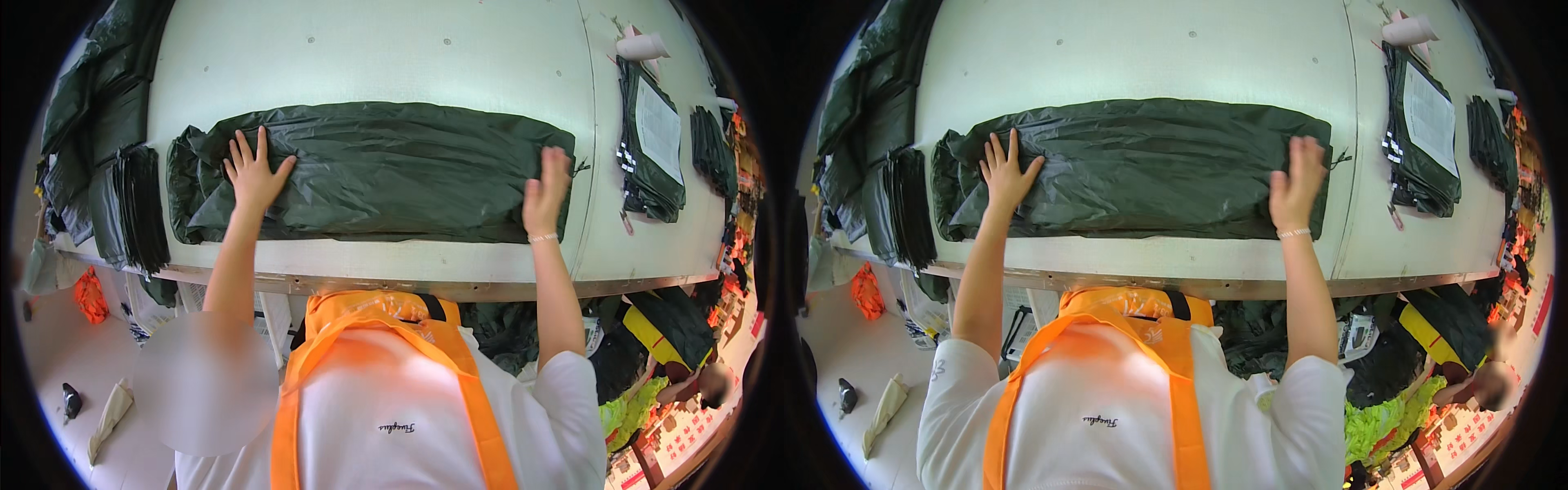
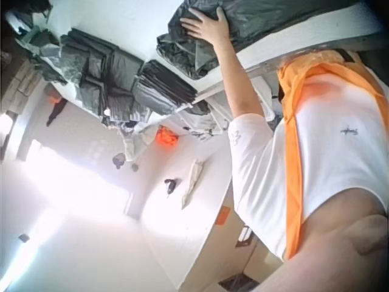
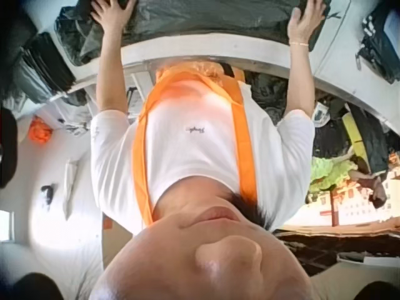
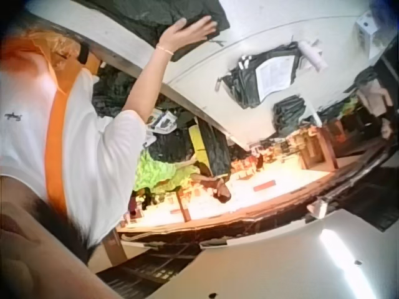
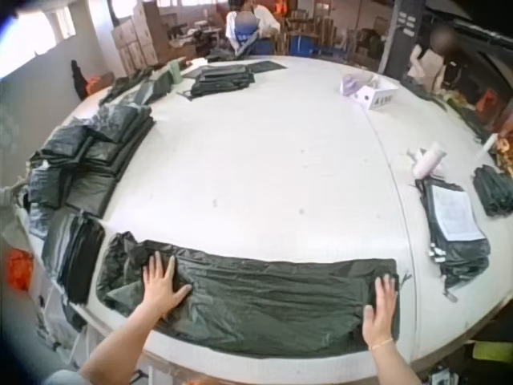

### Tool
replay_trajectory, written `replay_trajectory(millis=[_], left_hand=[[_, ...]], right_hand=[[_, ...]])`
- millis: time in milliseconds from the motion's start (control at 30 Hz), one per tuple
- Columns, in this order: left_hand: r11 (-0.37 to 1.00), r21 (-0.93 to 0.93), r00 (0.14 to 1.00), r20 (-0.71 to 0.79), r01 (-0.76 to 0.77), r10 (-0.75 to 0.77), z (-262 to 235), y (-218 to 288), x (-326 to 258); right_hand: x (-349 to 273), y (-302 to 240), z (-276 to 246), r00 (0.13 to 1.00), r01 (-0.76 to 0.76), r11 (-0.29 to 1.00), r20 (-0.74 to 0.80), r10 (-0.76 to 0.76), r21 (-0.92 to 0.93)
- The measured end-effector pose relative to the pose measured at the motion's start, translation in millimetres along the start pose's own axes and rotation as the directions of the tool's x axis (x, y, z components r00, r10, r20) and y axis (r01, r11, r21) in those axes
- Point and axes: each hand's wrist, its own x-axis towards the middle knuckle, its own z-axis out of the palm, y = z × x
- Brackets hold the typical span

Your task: The person folds a dark green jacket on a table, aligning the sleeves and body, then folds it into a compact rectangle. The folded jacket is placed into a white plastic basket. The person then picks up another jacket from the basket and begins to unfold it on the table.

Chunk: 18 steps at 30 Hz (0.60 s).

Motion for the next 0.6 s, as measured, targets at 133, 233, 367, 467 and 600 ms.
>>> replay_trajectory(millis=[133, 233, 367, 467, 600], left_hand=[[0.93, -0.309, 0.977, 0.014, -0.198, 0.212, -84.2, 139.4, -17.9], [0.773, -0.441, 0.865, -0.019, -0.457, 0.501, -66.9, 201.4, -46.1], [0.813, -0.323, 0.847, 0.058, -0.484, 0.528, -4.5, 212.3, -52.2], [0.799, -0.385, 0.856, 0.044, -0.461, 0.515, 3.2, 218.2, -52.9], [0.689, -0.645, 0.851, 0.114, -0.33, 0.513, 2.1, 225.0, -39.4]], right_hand=[[-24.3, 16.9, -21.3, 0.833, -0.552, 0.827, -0.09, 0.545, -0.104], [-15.9, -0.1, -15.1, 0.629, -0.726, 0.609, 0.049, 0.776, -0.32], [-12.4, 11.9, -23.5, 0.621, -0.773, 0.634, 0.216, 0.753, 0.011], [12.4, -7.2, -66.3, 0.614, -0.786, 0.593, 0.334, 0.716, 0.174], [70.9, -112.9, -111.8, 0.901, -0.327, 0.901, 0.195, 0.389, -0.286]])
